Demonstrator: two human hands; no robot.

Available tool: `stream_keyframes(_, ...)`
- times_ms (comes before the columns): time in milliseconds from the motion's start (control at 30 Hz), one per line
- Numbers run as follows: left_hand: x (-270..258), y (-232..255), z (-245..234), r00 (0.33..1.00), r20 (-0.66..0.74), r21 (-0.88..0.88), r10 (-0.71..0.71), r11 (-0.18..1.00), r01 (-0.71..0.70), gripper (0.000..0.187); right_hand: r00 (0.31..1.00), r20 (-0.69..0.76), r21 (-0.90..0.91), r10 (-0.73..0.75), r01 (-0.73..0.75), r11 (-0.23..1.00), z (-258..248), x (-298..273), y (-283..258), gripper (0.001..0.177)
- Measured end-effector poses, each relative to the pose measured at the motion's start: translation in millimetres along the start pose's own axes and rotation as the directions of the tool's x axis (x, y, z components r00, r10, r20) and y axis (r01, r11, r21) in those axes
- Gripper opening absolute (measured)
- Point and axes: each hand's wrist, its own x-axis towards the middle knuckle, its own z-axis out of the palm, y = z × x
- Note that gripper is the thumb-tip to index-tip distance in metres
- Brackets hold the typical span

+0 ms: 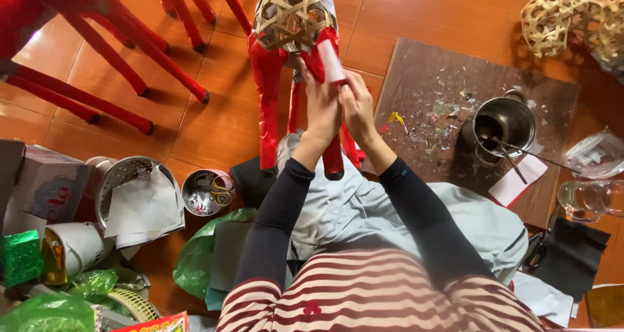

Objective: Applying adhesive and paper strips to a bamboo animal frame to decorate a traditional lantern.

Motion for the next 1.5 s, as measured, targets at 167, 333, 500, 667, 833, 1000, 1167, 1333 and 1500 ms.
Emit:
stream_keyframes(167, 22.0, 26.2, -27.2, 0.89, 0.349, 0.032, -0.292, 0.953, 0.3, 0.081, 0.98, 0.046, -0.258, -0.194, 0.199, 0.945, 4.7, 9.7, -2.6, 0.04)
stream_keyframes(333, 19.4, 22.4, -21.9, 0.964, 0.22, 0.092, -0.152, 0.987, 0.135, 0.085, 0.943, -0.118, 0.298, 0.311, -0.265, 0.917, 8.1, 44.9, 51.0, 0.023)
stream_keyframes(500, 21.6, 16.0, -33.7, 0.967, 0.218, -0.004, -0.131, 0.991, 0.135, 0.084, 0.917, -0.121, 0.475, 0.381, -0.284, 0.833, 27.3, 65.3, 81.2, 0.018)
stream_keyframes(667, 22.2, 14.1, -46.1, 0.956, 0.266, -0.086, -0.123, 0.985, 0.151, 0.085, 0.885, -0.043, 0.607, 0.463, -0.345, 0.716, 36.9, 82.7, 117.2, 0.023)
stream_keyframes(833, 22.2, 14.9, -50.7, 0.951, 0.278, -0.146, -0.132, 0.973, 0.178, 0.084, 0.897, -0.095, 0.413, 0.431, -0.358, 0.837, 28.4, 86.2, 132.4, 0.019)
stream_keyframes(1000, 27.6, 19.2, -50.9, 0.952, 0.281, -0.199, -0.125, 0.962, 0.185, 0.088, 0.868, -0.38, 0.365, 0.319, -0.177, 0.914, 19.5, 84.3, 92.7, 0.018)
stream_keyframes(1167, 30.3, 21.9, -55.1, 0.948, 0.298, -0.159, -0.109, 0.974, 0.162, 0.091, 0.912, 0.077, 0.798, 0.404, -0.299, 0.524, 22.8, 106.0, 82.5, 0.018)
stream_keyframes(1333, 24.4, 16.2, -45.6, 0.961, 0.261, -0.155, -0.089, 0.979, 0.133, 0.09, 0.871, 0.11, 0.725, 0.479, -0.4, 0.561, 6.0, 116.7, 100.6, 0.017)
stream_keyframes(1500, 21.5, 13.4, -34.5, 0.988, 0.141, -0.119, -0.056, 0.99, 0.073, 0.089, 0.879, 0.163, 0.542, 0.448, -0.459, 0.704, 0.2, 120.0, 61.6, 0.024)
